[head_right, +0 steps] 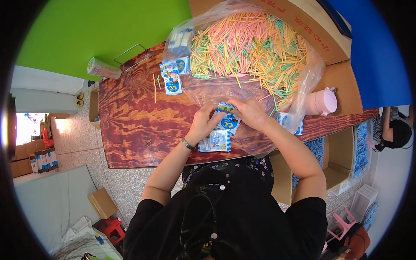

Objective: Packaging small blue packets into a cardboard box containing colorful padding material.

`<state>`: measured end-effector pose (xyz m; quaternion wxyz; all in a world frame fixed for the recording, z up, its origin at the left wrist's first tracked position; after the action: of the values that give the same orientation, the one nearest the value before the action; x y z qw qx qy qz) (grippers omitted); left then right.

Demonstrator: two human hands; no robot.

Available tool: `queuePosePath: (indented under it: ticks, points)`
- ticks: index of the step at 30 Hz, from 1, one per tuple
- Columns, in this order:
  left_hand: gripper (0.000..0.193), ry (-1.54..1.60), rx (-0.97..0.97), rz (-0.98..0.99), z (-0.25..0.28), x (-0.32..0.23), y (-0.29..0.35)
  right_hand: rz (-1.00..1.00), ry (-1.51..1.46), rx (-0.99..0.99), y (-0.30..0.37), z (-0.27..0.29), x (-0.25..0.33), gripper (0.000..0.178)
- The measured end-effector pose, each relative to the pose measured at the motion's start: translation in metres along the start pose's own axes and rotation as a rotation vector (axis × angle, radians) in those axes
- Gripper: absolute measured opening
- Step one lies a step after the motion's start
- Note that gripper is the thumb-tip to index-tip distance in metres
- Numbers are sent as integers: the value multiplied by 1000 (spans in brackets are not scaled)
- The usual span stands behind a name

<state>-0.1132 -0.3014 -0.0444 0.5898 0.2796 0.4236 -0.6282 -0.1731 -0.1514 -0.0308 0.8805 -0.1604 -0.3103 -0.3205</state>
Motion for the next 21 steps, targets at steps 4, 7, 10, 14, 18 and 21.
queuePosePath:
  ticks: [4, 7, 10, 14, 18, 21]
  points:
    - [21, -122, 140, 26, -13, 17, 4, -144, 135, 74, 2, -3, -19, 34]
    - [28, -334, 291, 104, -20, 11, 2, -101, 221, 84, 1, 13, -18, 29]
    - [35, -339, -70, -31, 14, -28, -6, -177, -160, -27, -7, 57, -1, 17]
    - [33, -115, 2, -271, 18, -48, -16, -43, -357, -49, -21, 54, 23, 15]
    - [25, 387, 127, 263, -2, -1, -5, -268, -343, 60, -33, 40, 23, 20]
    - [24, 318, 68, 242, 13, 11, -3, -186, -464, 67, -47, 34, 39, 22]
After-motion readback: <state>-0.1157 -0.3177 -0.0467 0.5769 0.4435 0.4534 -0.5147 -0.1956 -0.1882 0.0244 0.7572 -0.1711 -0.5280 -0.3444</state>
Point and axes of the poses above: each hand's wrist, its own y-axis away from the middle knuckle, its own z-axis out of the back of the hand, x = y × z, the point moved 7 cm from there along -y, towards the middle knuckle, and after that the axes turned 1 degree about -y, right-handed, at the moved point
